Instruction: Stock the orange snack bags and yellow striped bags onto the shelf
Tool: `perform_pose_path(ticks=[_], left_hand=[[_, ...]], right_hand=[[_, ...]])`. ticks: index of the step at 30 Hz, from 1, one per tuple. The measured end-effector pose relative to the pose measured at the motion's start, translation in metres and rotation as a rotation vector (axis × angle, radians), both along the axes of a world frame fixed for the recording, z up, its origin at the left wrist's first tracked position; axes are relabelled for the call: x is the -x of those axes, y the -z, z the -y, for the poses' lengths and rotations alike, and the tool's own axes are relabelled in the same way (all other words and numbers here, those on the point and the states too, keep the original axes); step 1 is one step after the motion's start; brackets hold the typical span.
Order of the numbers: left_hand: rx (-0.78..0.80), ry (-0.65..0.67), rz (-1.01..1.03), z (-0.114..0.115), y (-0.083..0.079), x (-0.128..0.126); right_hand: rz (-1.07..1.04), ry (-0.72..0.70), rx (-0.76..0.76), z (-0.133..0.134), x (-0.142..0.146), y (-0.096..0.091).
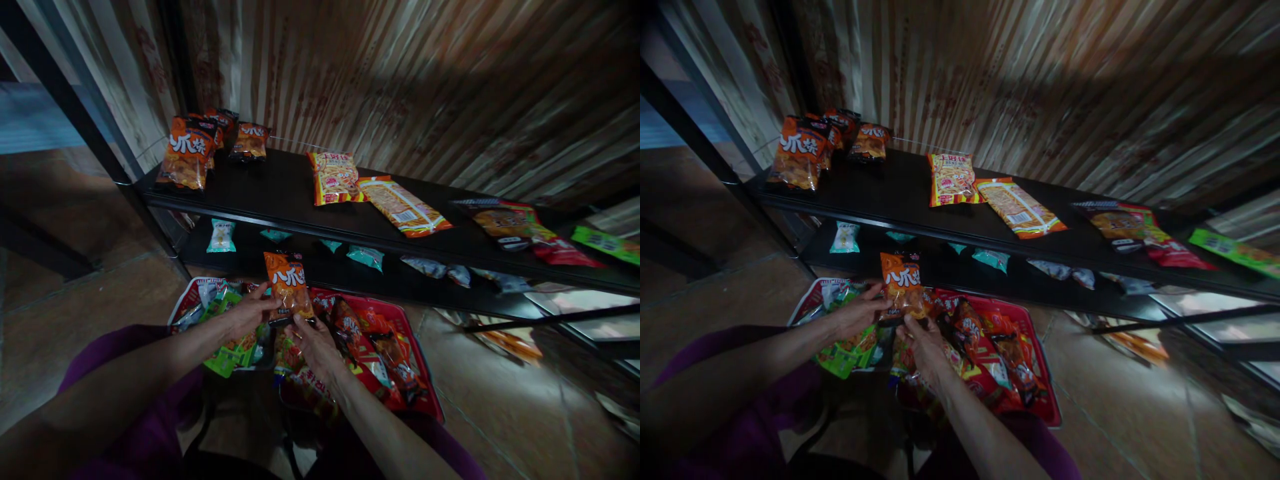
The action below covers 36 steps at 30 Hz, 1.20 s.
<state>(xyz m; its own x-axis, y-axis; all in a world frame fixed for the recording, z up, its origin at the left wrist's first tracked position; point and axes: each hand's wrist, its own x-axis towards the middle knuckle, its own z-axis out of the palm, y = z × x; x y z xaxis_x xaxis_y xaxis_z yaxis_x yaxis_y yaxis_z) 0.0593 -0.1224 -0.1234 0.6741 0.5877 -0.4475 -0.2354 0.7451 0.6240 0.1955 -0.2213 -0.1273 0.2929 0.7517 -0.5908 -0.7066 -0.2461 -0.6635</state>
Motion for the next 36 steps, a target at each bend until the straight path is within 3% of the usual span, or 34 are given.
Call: perform_pose_path(ticks=[12, 19, 27, 36], left_hand=[[0.078, -0.034, -0.013, 0.000, 0.003, 0.001], [0.092, -0.042, -0.028, 0.000, 0.006, 0.002], [0.040, 0.032, 0.008, 0.003, -0.007, 0.004], [0.022, -0.006, -0.050, 0.002, -0.003, 0.003]], right_hand=[[0.106, -0.123, -0.038, -0.001, 0.001, -0.002], [0.176, -0.143, -0.069, 0.001, 0.002, -0.005], [0.251, -0.171, -0.060, 0.003, 0.002, -0.007], [0.229, -0.122, -0.015, 0.003, -0.001, -0.004]])
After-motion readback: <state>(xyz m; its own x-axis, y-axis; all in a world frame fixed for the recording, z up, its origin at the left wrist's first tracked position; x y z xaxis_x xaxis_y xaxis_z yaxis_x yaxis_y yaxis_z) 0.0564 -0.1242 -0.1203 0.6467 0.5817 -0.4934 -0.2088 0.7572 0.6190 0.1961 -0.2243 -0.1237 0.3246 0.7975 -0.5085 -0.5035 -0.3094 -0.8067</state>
